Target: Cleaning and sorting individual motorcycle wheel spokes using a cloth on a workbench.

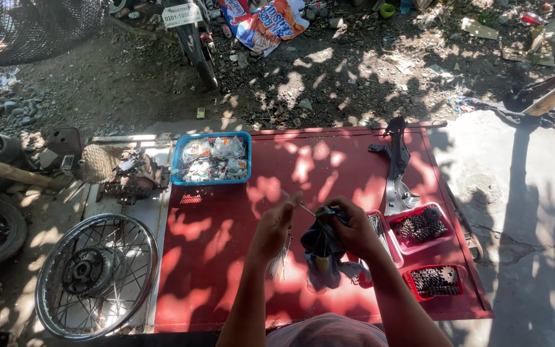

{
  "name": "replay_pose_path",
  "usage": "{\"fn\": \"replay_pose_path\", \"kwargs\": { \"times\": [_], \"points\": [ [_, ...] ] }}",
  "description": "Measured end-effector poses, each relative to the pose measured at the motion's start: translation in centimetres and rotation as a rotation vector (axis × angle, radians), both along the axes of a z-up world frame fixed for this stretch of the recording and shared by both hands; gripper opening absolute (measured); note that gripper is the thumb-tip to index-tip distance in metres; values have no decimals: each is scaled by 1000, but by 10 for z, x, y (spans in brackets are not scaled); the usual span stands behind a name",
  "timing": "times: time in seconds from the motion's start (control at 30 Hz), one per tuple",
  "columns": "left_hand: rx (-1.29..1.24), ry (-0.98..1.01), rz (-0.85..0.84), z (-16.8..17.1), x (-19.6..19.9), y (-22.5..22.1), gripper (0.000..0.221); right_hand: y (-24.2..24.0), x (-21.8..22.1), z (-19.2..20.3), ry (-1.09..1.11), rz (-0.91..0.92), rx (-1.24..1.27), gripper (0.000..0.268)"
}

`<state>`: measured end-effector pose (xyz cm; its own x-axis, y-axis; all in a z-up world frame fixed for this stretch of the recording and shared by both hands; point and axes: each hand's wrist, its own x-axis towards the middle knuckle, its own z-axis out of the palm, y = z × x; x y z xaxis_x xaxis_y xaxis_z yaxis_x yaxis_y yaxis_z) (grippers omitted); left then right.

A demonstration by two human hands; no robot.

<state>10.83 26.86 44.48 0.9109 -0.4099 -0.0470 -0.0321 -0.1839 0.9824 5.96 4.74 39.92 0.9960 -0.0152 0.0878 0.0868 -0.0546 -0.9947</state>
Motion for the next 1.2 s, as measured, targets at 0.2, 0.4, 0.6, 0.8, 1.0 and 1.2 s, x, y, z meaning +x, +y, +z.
{"fn": "replay_pose_path", "kwargs": {
  "times": [0.2, 0.4, 0.6, 0.8, 1.0, 1.2],
  "points": [
    [-85, 74, -477, -11, -13, 3, 33, -2, 7, -8, -3, -403, 126, 17],
    [-62, 93, -426, -7, -11, 1, 28, 0, 4, -9, -158, -530, 124, 14],
    [-9, 141, -447, -26, -7, 16, 38, -41, 5, -40, -152, -677, 498, 16],
    [-61, 79, -282, -18, -5, 10, 40, -33, 0, 2, 2, -736, 816, 43],
    [14, -20, -308, -10, -7, 22, 38, -72, 1, -25, -72, -793, 889, 50],
    [-43, 50, -62, -22, -2, 15, 35, -49, 5, -59, 72, -577, 1036, 35]
  ]
}}
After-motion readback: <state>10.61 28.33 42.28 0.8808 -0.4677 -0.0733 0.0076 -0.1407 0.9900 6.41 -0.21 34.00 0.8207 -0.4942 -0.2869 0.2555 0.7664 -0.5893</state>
